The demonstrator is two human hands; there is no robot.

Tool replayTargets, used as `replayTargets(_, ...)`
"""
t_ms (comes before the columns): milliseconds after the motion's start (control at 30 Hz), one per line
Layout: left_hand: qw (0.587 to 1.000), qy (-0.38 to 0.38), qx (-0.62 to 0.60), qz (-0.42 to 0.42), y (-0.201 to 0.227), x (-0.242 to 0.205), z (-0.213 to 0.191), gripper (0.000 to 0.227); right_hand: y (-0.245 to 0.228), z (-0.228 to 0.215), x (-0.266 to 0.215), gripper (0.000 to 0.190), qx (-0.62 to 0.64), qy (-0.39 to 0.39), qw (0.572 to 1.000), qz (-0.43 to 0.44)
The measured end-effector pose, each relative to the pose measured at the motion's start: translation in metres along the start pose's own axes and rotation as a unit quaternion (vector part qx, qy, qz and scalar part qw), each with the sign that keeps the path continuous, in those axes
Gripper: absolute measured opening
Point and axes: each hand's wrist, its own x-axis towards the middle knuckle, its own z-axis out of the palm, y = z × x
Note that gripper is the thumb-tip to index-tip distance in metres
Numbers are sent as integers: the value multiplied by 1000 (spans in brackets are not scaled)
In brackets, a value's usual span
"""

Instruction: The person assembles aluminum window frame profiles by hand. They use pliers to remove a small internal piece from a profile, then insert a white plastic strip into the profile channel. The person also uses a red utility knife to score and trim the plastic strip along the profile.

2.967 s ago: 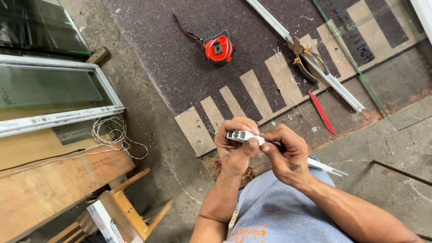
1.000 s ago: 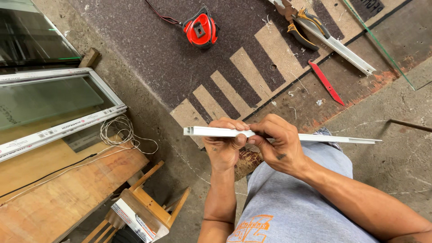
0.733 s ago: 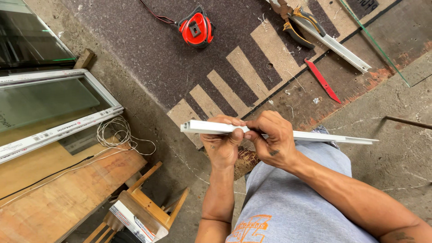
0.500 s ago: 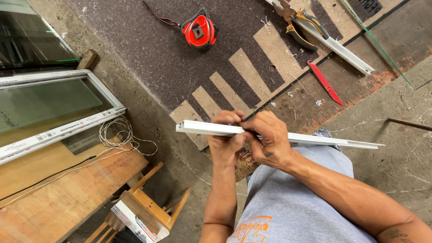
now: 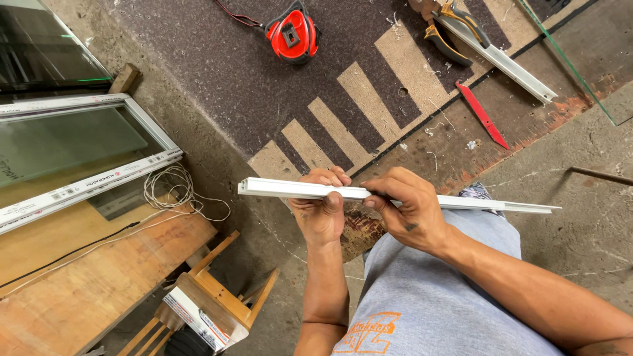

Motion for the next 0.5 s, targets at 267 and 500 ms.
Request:
replayTargets(267,999,34,-25,-10,-4,5,7,27,8,6,9,19,-59,33,995,-71)
replayTargets(500,997,23,29,-65,-15,-5,9,31,8,12,14,18,-68,44,991,-105)
